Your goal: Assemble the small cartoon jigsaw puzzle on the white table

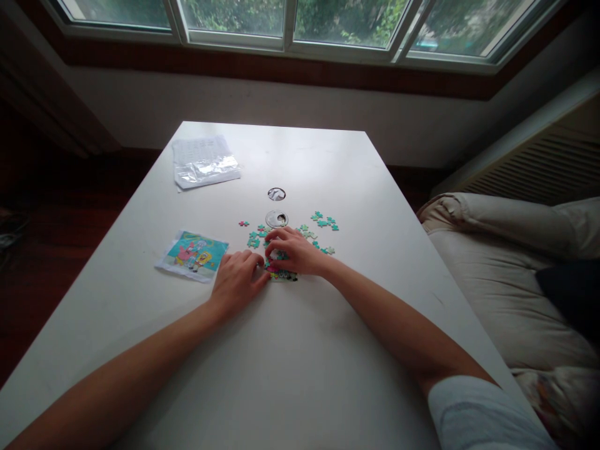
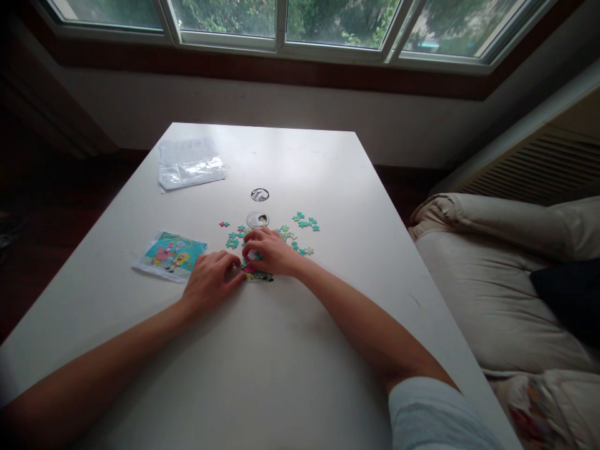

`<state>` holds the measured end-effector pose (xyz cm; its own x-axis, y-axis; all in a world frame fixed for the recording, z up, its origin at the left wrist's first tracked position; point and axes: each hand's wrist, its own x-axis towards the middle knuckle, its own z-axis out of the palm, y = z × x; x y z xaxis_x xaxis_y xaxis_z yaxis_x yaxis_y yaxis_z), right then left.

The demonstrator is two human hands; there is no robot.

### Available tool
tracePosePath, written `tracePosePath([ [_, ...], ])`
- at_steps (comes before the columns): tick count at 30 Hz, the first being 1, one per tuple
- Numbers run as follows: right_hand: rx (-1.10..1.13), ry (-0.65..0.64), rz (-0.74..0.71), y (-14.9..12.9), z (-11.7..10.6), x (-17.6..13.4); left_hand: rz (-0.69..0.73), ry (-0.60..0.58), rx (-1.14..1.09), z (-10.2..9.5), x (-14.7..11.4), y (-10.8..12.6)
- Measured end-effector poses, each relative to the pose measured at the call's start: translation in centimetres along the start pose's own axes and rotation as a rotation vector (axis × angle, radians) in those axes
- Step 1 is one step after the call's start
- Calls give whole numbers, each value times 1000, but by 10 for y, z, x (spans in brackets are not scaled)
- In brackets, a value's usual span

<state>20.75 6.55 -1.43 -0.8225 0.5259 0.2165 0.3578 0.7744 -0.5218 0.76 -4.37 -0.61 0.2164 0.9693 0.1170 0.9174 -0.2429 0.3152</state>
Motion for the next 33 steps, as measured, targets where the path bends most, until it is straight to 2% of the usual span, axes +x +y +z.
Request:
tracePosePath([
  [5,-22,-7,-16,-2,1,-1,-17,16,-10,-1,1,-1],
  [11,-68,3,-9,-5,4,-3,-98,22,-67,-9,7,-19],
  [15,-96,-5,3,-6,5,-3,-67,10,-36,-10,9,-27],
  [24,-56,3,-31,-5,4,-3,-43,21,-34,-8,9,-23],
  [30,-64,144,-31,-2,11,4,-42,22,-52,-10,8,-23],
  [33,-44,227,-3,1,6,5,-36,23,-65,-12,9,-21],
])
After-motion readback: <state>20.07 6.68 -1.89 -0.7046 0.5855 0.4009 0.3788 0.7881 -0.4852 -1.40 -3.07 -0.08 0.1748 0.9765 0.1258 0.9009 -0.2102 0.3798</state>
